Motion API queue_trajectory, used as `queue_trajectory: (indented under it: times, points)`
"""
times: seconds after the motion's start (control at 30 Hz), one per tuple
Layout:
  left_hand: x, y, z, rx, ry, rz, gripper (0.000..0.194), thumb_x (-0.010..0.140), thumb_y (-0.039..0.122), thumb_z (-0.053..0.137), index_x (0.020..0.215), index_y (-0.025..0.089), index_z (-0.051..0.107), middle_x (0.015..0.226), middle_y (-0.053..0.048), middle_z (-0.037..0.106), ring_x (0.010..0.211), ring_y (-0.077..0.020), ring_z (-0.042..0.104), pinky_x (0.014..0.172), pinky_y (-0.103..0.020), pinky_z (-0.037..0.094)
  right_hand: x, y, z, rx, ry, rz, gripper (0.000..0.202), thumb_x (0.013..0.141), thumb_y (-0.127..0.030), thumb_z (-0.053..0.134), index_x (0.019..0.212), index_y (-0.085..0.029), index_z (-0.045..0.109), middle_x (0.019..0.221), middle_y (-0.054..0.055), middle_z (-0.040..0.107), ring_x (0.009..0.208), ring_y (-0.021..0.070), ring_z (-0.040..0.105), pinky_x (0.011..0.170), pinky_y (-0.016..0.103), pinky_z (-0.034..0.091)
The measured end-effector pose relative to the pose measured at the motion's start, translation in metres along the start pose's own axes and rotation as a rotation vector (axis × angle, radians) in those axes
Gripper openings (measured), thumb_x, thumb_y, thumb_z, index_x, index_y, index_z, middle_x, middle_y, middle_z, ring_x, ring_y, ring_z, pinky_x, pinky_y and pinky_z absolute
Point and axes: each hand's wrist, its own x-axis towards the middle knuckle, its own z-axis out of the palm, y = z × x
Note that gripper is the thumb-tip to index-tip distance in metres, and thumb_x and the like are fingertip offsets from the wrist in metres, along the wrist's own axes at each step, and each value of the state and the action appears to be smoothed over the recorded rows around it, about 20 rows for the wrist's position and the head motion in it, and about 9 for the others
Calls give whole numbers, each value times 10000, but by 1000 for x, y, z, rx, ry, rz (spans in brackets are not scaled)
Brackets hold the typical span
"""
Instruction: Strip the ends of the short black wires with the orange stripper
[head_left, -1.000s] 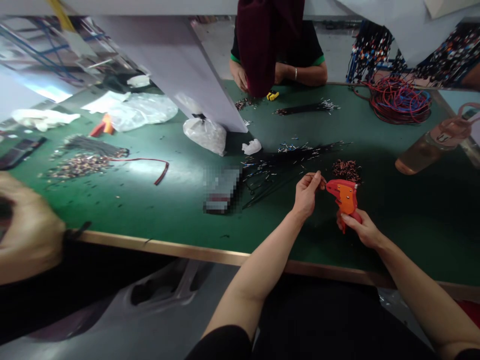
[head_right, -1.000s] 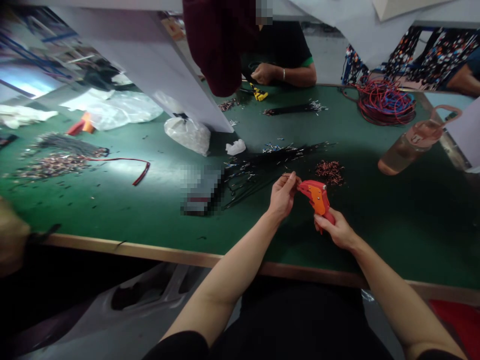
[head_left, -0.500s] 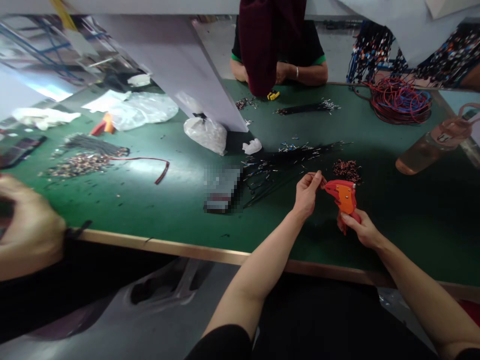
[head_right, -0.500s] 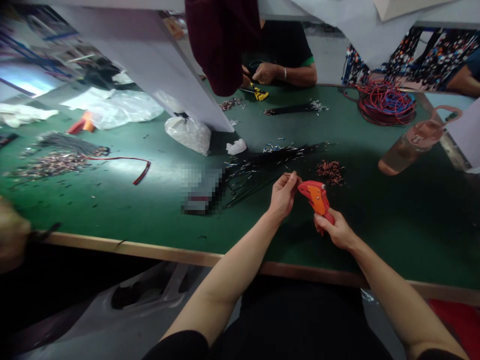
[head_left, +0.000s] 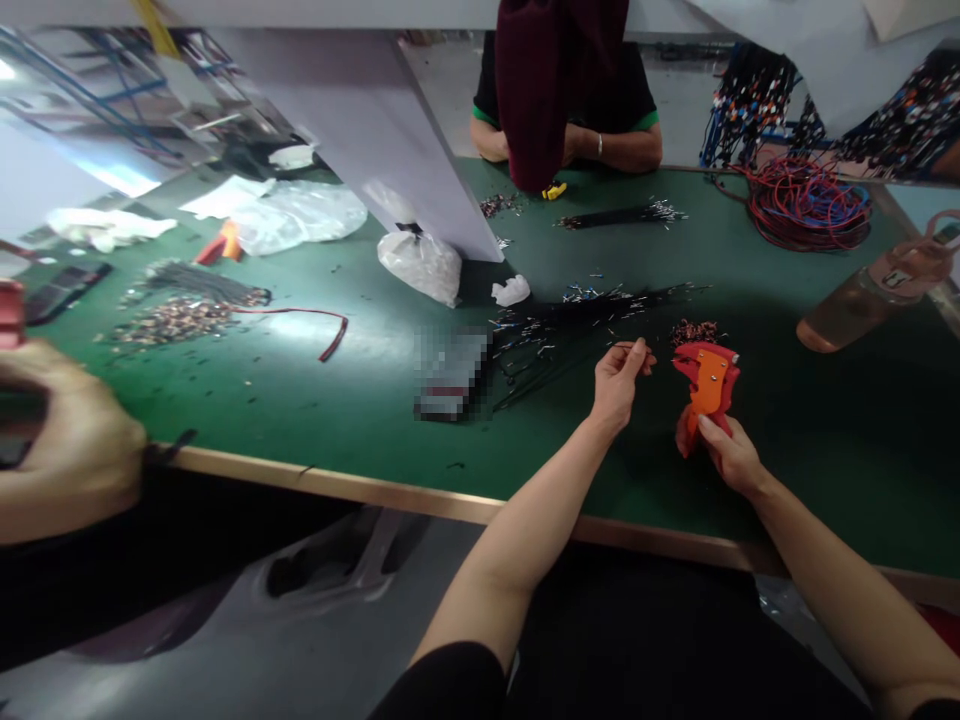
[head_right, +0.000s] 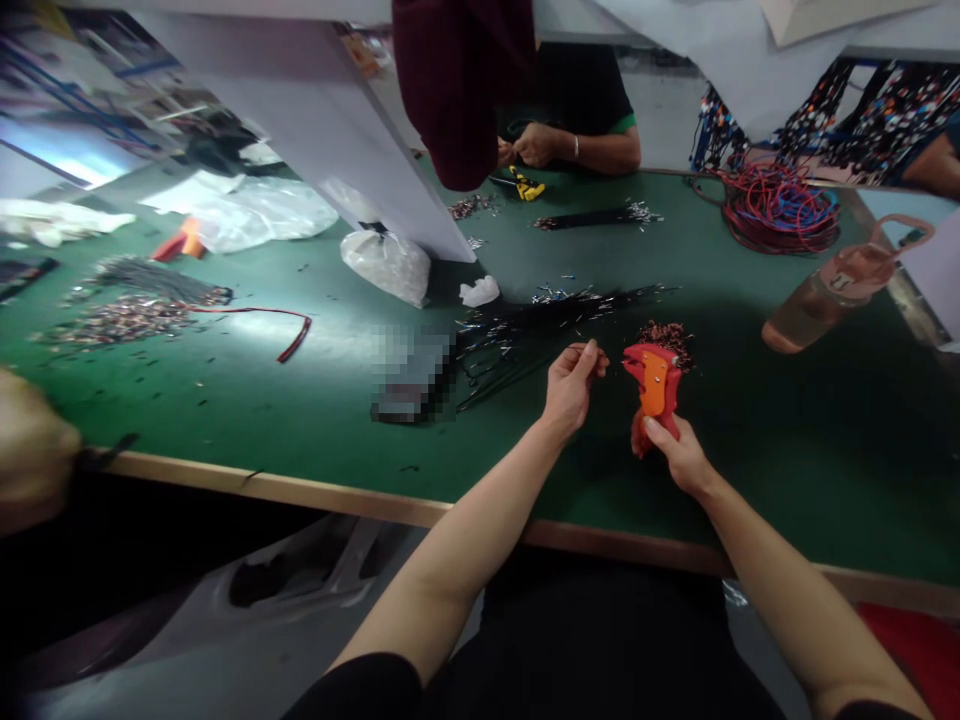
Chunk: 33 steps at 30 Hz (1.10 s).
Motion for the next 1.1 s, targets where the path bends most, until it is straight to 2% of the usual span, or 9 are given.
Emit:
queue_trajectory:
  times: [0.17,0.43,0.7,0.87,1.1]
  points:
    - [0,2,0,6,74,22,274,754,384,774,687,162,627,630,30,616,547,-57,515,604,-217,426,3,-3,-4,36,28,2,394,810,-576,651,918,-198,618,747,49,638,663,210,616,618,358,525]
    - [-3,1,1,44,49,104,242,744,354,787,688,158,656,649,16,646,554,-61,524,612,-223,431,2,-5,-7,98,80,-2,394,834,-515,613,1082,-211,588,860,64,654,769,229,644,721,393,542]
    - [-8,1,3,130,76,165,173,710,282,813,663,162,698,651,-3,677,589,-88,585,611,-234,455,2,1,-6,14,99,-54,427,841,-530,604,1117,-205,582,926,80,665,809,240,655,772,418,545]
    - [-18,-4,6,193,25,172,177,676,316,831,666,174,727,649,-5,692,575,-91,593,601,-229,469,0,0,-3,-51,83,-108,456,834,-560,627,1124,-209,603,940,79,669,849,242,650,837,425,536]
    - [-29,-9,11,216,-20,191,168,679,330,823,665,181,745,670,-16,700,589,-100,609,608,-234,489,0,3,0,-91,96,-99,465,833,-568,634,1120,-202,612,942,82,690,873,245,656,846,416,539]
